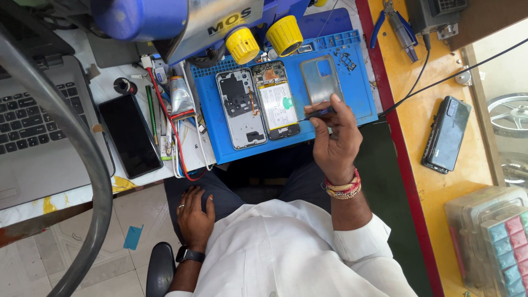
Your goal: The person disassembles a smartphone, removes the battery, and uses a screwdriver and a small brush to clean internal components. The person then applies a liquid from a yellow bottle to the device and continues cleaning with the brush.
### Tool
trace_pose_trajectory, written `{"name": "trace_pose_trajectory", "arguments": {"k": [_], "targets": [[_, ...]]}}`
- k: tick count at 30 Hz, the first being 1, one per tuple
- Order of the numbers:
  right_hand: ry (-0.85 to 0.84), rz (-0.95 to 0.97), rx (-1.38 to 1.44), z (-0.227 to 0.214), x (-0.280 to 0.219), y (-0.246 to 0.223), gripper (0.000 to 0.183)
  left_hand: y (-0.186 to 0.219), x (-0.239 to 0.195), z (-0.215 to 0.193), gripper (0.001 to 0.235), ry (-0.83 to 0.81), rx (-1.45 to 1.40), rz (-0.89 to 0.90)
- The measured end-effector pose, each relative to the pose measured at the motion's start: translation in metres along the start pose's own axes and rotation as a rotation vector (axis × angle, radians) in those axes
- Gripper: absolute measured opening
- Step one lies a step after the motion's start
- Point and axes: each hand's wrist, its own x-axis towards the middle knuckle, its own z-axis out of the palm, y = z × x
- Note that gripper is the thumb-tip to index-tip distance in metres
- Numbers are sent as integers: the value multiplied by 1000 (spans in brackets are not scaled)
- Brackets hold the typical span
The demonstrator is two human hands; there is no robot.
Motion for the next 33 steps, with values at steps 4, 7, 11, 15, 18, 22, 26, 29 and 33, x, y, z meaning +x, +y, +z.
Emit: {"name": "trace_pose_trajectory", "arguments": {"k": [4, 7, 11, 15, 18, 22, 26, 29, 33], "targets": [[9, 34, 83, 12, -5, -8, 58, 0, 0, 0, 29, 10, -18, 3], [8, 94, 159, 24, -5, -18, 64, 0, 0, 0, 28, 8, -26, -10], [-60, 132, 100, 39, 0, -32, 59, 1, 0, -2, 29, 7, -27, -4], [-178, 115, 100, 49, 3, -36, 19, 1, 0, -1, 29, 12, -42, -13], [-260, 181, 244, 56, 3, -35, 10, 0, -1, -1, 28, 24, -40, -14], [-329, 207, 206, 65, 4, -34, 10, 1, -1, -1, 28, 32, -30, -16], [-365, 235, 222, 68, 6, -34, 10, 0, -1, -2, 28, 37, -28, -8], [-366, 219, 262, 65, 8, -34, 10, 1, -1, -3, 28, 36, -38, -11], [-352, 243, 292, 62, 8, -32, 10, 1, 0, -3, 28, 29, -24, -8]]}}
